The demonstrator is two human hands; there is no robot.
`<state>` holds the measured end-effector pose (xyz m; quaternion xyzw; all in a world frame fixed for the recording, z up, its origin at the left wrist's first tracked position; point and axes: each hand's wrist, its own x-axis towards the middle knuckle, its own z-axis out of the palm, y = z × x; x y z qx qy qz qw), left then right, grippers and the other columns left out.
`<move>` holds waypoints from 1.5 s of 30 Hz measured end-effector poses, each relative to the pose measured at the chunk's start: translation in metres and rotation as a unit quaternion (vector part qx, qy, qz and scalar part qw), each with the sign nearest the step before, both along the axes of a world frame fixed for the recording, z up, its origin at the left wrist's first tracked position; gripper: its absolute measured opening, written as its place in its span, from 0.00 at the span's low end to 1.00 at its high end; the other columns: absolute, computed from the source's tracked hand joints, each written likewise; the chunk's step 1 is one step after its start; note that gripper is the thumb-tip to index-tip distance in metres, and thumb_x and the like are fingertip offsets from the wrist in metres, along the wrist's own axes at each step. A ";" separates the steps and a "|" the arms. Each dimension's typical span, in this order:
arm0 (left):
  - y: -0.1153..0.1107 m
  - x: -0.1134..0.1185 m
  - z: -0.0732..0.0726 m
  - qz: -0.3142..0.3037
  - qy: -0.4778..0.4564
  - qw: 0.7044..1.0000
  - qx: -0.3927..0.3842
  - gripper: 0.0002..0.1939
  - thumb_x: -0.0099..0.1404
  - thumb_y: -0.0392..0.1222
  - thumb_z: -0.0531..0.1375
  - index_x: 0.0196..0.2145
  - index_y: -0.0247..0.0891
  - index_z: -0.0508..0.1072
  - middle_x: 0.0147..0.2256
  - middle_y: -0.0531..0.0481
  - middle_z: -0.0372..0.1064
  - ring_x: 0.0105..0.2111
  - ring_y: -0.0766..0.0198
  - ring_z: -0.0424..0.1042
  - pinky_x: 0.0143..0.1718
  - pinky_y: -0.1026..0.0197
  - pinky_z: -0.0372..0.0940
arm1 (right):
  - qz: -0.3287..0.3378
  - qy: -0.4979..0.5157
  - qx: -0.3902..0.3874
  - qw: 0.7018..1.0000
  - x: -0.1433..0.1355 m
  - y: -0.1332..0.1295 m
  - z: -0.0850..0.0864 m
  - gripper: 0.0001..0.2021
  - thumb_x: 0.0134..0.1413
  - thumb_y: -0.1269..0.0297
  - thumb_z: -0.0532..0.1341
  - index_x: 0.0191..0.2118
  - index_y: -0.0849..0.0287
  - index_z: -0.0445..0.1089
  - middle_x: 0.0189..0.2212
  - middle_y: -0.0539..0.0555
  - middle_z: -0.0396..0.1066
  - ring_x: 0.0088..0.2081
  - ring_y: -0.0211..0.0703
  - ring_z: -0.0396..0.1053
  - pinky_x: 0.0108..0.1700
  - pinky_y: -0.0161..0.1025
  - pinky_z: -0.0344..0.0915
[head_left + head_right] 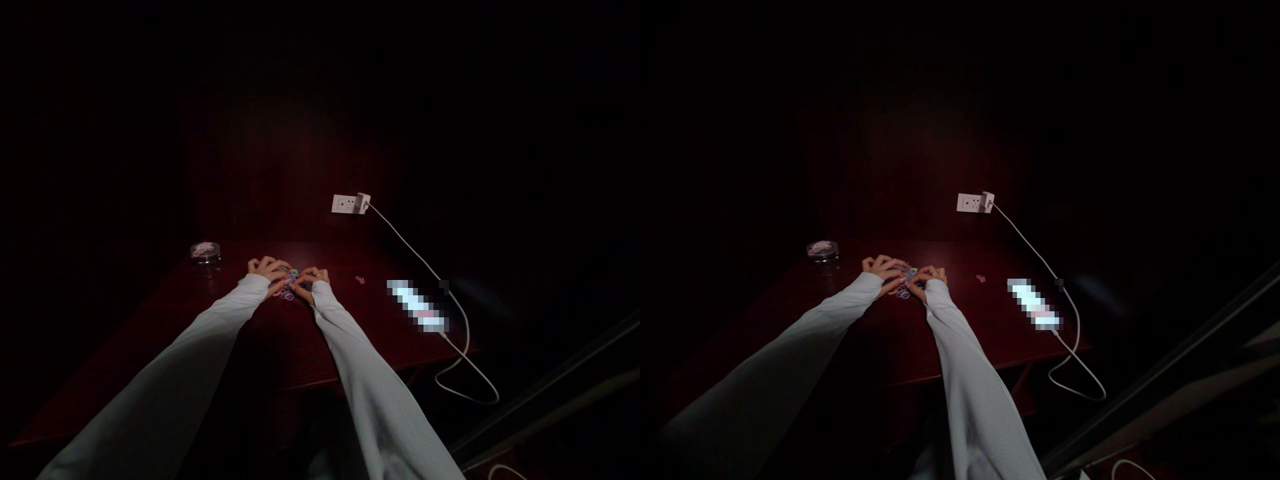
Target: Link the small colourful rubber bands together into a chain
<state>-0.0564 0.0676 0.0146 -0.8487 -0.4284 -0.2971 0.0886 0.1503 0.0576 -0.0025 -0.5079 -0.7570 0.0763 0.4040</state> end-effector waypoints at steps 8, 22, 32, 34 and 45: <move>0.000 -0.001 0.001 -0.008 -0.015 1.000 -0.001 0.18 0.75 0.51 0.53 0.40 0.50 0.84 0.54 0.47 0.77 0.53 0.47 0.61 0.51 0.43 0.48 | 0.013 0.017 -0.013 1.000 0.000 -0.002 0.002 0.04 0.54 0.56 0.73 0.33 0.46 0.82 0.43 0.52 0.74 0.49 0.49 0.63 0.55 0.49 0.62; 0.001 -0.001 0.000 -0.008 -0.017 1.000 -0.002 0.15 0.74 0.51 0.56 0.39 0.49 0.83 0.55 0.47 0.77 0.53 0.48 0.62 0.51 0.43 0.48 | 0.016 0.010 -0.016 1.000 0.002 -0.003 0.005 0.02 0.54 0.60 0.74 0.32 0.47 0.82 0.41 0.51 0.75 0.48 0.48 0.63 0.54 0.48 0.60; 0.002 -0.005 0.003 -0.009 -0.042 0.999 -0.019 0.16 0.74 0.55 0.57 0.38 0.49 0.83 0.55 0.48 0.76 0.52 0.49 0.61 0.52 0.44 0.48 | 0.020 0.022 -0.013 0.999 0.002 -0.003 0.004 0.07 0.56 0.54 0.72 0.29 0.48 0.81 0.41 0.52 0.74 0.48 0.48 0.63 0.54 0.49 0.61; 0.002 -0.005 0.002 -0.007 -0.045 0.999 -0.022 0.16 0.73 0.54 0.57 0.37 0.49 0.83 0.55 0.49 0.76 0.52 0.49 0.61 0.52 0.44 0.48 | 0.023 0.022 -0.016 0.999 0.002 -0.004 0.006 0.07 0.56 0.54 0.71 0.29 0.48 0.80 0.42 0.51 0.74 0.48 0.48 0.63 0.54 0.49 0.61; -0.003 0.000 0.006 0.012 -0.042 0.999 -0.012 0.10 0.71 0.47 0.59 0.35 0.46 0.80 0.58 0.50 0.74 0.52 0.51 0.62 0.50 0.46 0.49 | 0.010 -0.006 -0.022 1.000 -0.004 -0.013 0.014 0.08 0.55 0.62 0.71 0.26 0.51 0.76 0.42 0.50 0.75 0.49 0.49 0.63 0.54 0.47 0.60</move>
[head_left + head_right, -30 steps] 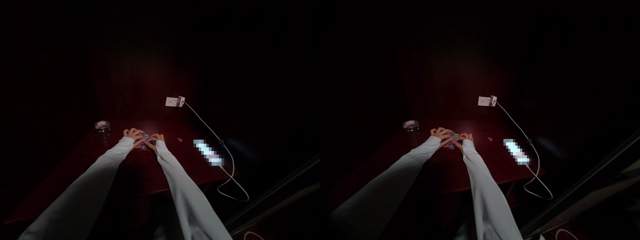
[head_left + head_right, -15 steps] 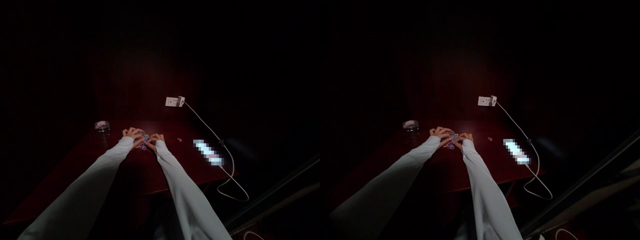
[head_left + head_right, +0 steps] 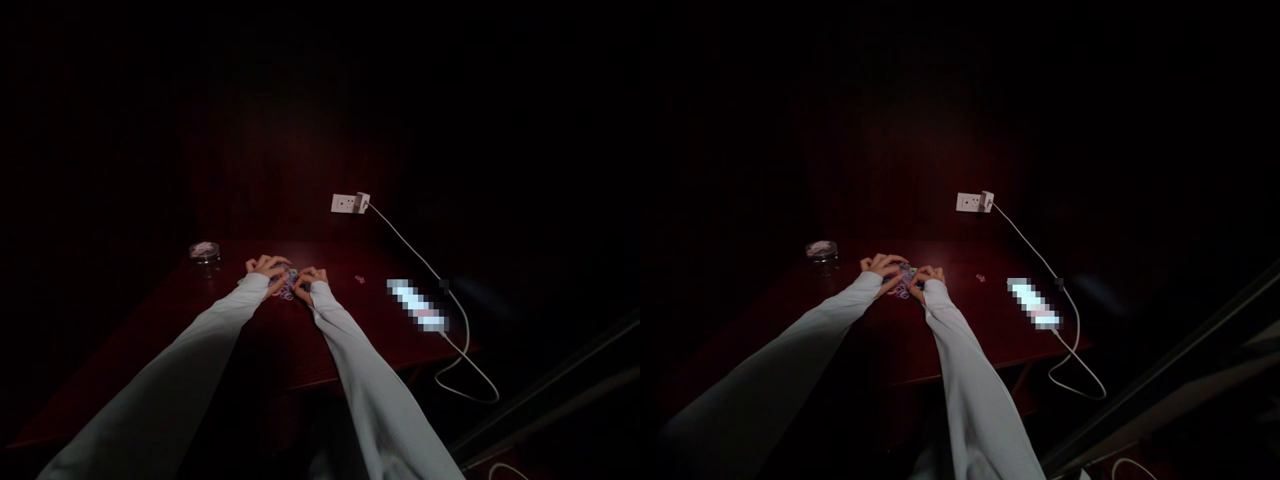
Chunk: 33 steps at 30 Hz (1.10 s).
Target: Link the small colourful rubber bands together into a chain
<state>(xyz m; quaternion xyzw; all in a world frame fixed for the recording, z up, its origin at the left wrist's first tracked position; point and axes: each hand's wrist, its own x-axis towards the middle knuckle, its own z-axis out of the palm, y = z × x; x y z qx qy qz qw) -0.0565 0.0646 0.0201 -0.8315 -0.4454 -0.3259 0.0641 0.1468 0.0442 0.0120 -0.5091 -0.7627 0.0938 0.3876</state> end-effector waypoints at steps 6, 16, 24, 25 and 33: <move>-0.007 -0.002 0.014 0.021 -0.015 0.999 0.037 0.11 0.71 0.44 0.57 0.33 0.45 0.79 0.56 0.51 0.77 0.50 0.51 0.64 0.49 0.44 0.49 | 0.010 0.013 -0.019 1.000 0.000 -0.002 0.004 0.07 0.52 0.67 0.71 0.26 0.52 0.76 0.44 0.50 0.75 0.49 0.48 0.62 0.54 0.46 0.58; -0.020 0.002 0.025 0.116 -0.074 0.987 0.079 0.13 0.73 0.43 0.56 0.32 0.44 0.77 0.55 0.51 0.78 0.50 0.49 0.65 0.49 0.42 0.49 | 0.008 0.039 -0.019 0.999 -0.002 -0.001 0.004 0.06 0.52 0.69 0.70 0.26 0.53 0.75 0.45 0.50 0.75 0.51 0.48 0.63 0.55 0.46 0.58; -0.013 0.000 0.021 0.093 -0.040 0.994 0.046 0.10 0.71 0.42 0.59 0.33 0.45 0.79 0.54 0.51 0.78 0.51 0.49 0.65 0.49 0.42 0.49 | -0.005 0.041 0.005 0.999 -0.004 0.009 -0.009 0.08 0.50 0.70 0.71 0.25 0.54 0.75 0.41 0.49 0.75 0.48 0.47 0.62 0.54 0.45 0.58; -0.013 0.001 0.022 0.090 -0.036 0.994 0.045 0.10 0.71 0.42 0.59 0.34 0.45 0.79 0.54 0.51 0.78 0.50 0.49 0.65 0.49 0.42 0.49 | -0.006 0.039 0.005 0.999 -0.004 0.009 -0.009 0.08 0.51 0.70 0.71 0.25 0.54 0.75 0.41 0.49 0.74 0.48 0.46 0.62 0.54 0.44 0.58; -0.013 0.003 0.019 0.063 -0.014 0.997 0.037 0.09 0.71 0.43 0.59 0.35 0.46 0.80 0.53 0.51 0.79 0.49 0.50 0.65 0.49 0.43 0.48 | 0.002 0.034 0.002 0.999 -0.003 0.012 -0.011 0.08 0.52 0.67 0.72 0.26 0.54 0.76 0.41 0.50 0.74 0.47 0.46 0.62 0.53 0.44 0.56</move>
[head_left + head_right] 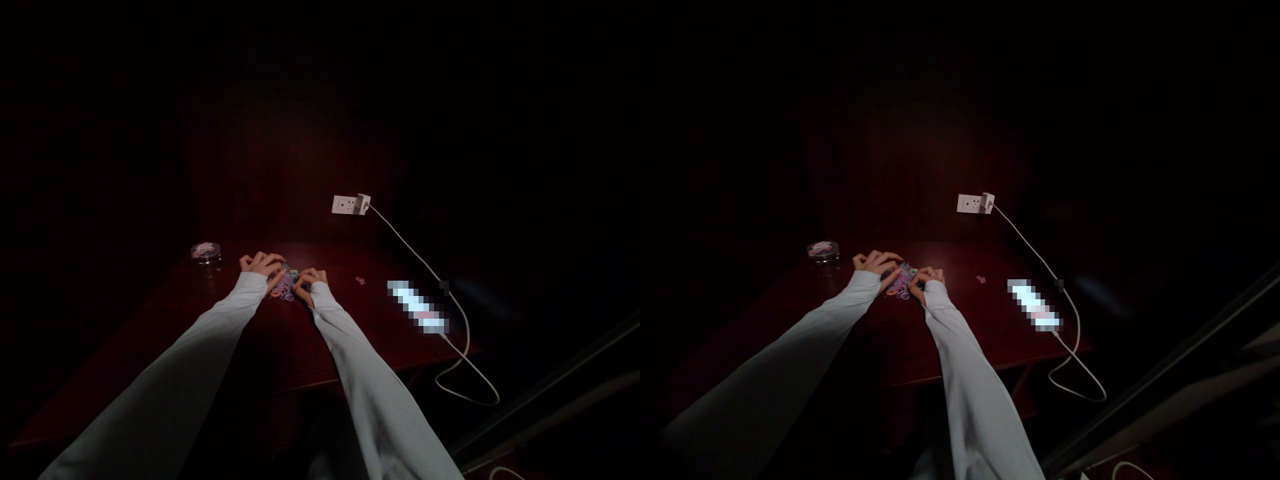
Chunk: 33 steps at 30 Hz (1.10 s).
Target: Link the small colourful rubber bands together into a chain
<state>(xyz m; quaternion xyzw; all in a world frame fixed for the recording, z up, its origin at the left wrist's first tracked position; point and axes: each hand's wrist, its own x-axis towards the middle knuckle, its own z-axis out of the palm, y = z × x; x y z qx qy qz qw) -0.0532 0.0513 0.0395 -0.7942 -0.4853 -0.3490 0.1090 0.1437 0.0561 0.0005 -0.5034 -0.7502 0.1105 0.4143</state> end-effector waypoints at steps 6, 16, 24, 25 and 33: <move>0.007 -0.003 -0.007 -0.043 0.023 0.999 0.000 0.11 0.72 0.47 0.59 0.36 0.47 0.81 0.52 0.50 0.79 0.48 0.51 0.65 0.49 0.44 0.47 | 0.000 0.004 0.016 1.000 0.001 0.004 -0.005 0.07 0.53 0.65 0.72 0.26 0.53 0.76 0.40 0.50 0.74 0.46 0.47 0.61 0.52 0.45 0.58; 0.009 -0.002 -0.014 -0.082 0.026 0.996 -0.035 0.14 0.72 0.50 0.58 0.33 0.45 0.80 0.51 0.51 0.79 0.47 0.54 0.65 0.49 0.45 0.47 | 0.001 -0.009 0.005 1.000 0.004 -0.001 -0.001 0.06 0.56 0.59 0.72 0.30 0.51 0.80 0.40 0.52 0.74 0.47 0.48 0.61 0.54 0.46 0.56; 0.012 -0.004 -0.015 -0.074 0.036 0.995 -0.058 0.16 0.74 0.52 0.56 0.37 0.47 0.82 0.51 0.49 0.78 0.49 0.51 0.65 0.51 0.45 0.46 | 0.010 -0.020 -0.005 1.000 0.006 -0.003 0.003 0.06 0.57 0.55 0.72 0.34 0.49 0.82 0.41 0.52 0.75 0.48 0.47 0.62 0.53 0.44 0.56; 0.012 -0.004 -0.015 -0.073 0.038 0.995 -0.060 0.15 0.74 0.52 0.56 0.37 0.47 0.82 0.51 0.49 0.78 0.49 0.51 0.65 0.51 0.45 0.46 | 0.007 -0.019 -0.007 1.000 0.006 -0.002 0.003 0.05 0.57 0.56 0.72 0.34 0.49 0.82 0.41 0.52 0.75 0.48 0.47 0.62 0.53 0.44 0.56; 0.014 -0.006 -0.018 -0.072 0.031 0.996 -0.048 0.14 0.73 0.52 0.56 0.39 0.48 0.81 0.51 0.49 0.78 0.48 0.51 0.64 0.50 0.45 0.47 | 0.026 -0.008 -0.003 1.000 0.007 -0.009 0.007 0.05 0.58 0.55 0.71 0.34 0.48 0.82 0.42 0.52 0.75 0.47 0.48 0.61 0.54 0.45 0.57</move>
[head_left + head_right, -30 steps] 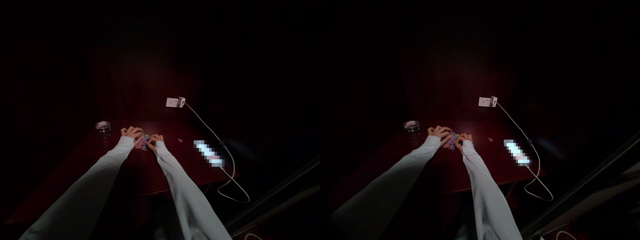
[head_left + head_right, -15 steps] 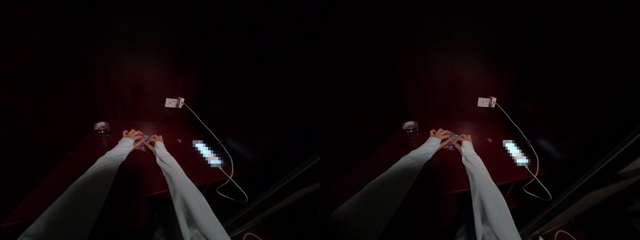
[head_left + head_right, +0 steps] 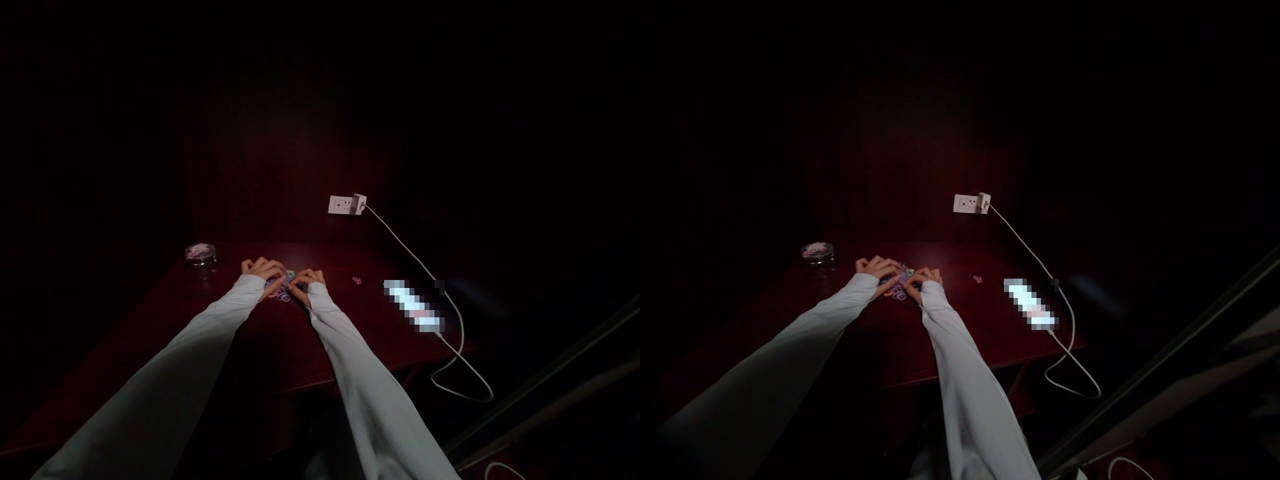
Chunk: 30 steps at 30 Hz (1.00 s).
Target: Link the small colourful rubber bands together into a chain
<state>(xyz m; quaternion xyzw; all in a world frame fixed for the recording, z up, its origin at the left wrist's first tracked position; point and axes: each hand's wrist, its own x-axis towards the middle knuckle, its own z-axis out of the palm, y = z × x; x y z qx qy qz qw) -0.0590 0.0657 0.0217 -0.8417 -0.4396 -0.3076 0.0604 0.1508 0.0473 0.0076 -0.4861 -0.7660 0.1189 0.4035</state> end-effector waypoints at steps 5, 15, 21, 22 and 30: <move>-0.001 0.001 -0.001 -0.007 -0.003 1.000 0.007 0.15 0.74 0.53 0.55 0.44 0.49 0.81 0.52 0.48 0.78 0.48 0.51 0.64 0.49 0.46 0.48 | 0.000 -0.008 -0.013 1.000 0.000 -0.001 0.003 0.05 0.58 0.55 0.72 0.35 0.49 0.83 0.42 0.52 0.75 0.48 0.48 0.62 0.54 0.45 0.56; 0.001 0.000 -0.003 -0.030 0.004 1.000 -0.005 0.17 0.74 0.53 0.54 0.38 0.48 0.81 0.52 0.47 0.78 0.49 0.51 0.64 0.49 0.45 0.47 | -0.003 -0.007 -0.015 1.000 0.001 -0.002 0.003 0.10 0.59 0.49 0.70 0.35 0.48 0.82 0.42 0.52 0.75 0.48 0.48 0.61 0.53 0.44 0.56; 0.001 0.001 -0.001 -0.032 0.002 0.999 -0.016 0.16 0.75 0.52 0.54 0.39 0.47 0.81 0.52 0.48 0.78 0.49 0.51 0.64 0.50 0.45 0.47 | -0.010 -0.012 -0.022 1.000 -0.001 -0.003 0.004 0.04 0.58 0.57 0.72 0.35 0.49 0.82 0.41 0.51 0.76 0.48 0.47 0.62 0.54 0.45 0.56; 0.000 0.001 -0.001 -0.036 0.004 0.999 -0.020 0.16 0.75 0.52 0.54 0.40 0.48 0.81 0.52 0.48 0.78 0.49 0.51 0.64 0.50 0.45 0.47 | -0.010 -0.015 -0.024 1.000 -0.001 -0.004 0.005 0.04 0.58 0.58 0.72 0.34 0.50 0.82 0.40 0.51 0.76 0.48 0.47 0.63 0.54 0.45 0.57; -0.002 0.003 0.001 -0.047 0.021 0.998 -0.045 0.13 0.75 0.48 0.55 0.40 0.46 0.79 0.53 0.49 0.77 0.51 0.49 0.65 0.52 0.43 0.47 | -0.009 -0.012 -0.018 1.000 -0.002 -0.005 0.005 0.04 0.58 0.58 0.72 0.35 0.49 0.82 0.39 0.52 0.75 0.48 0.47 0.63 0.53 0.46 0.59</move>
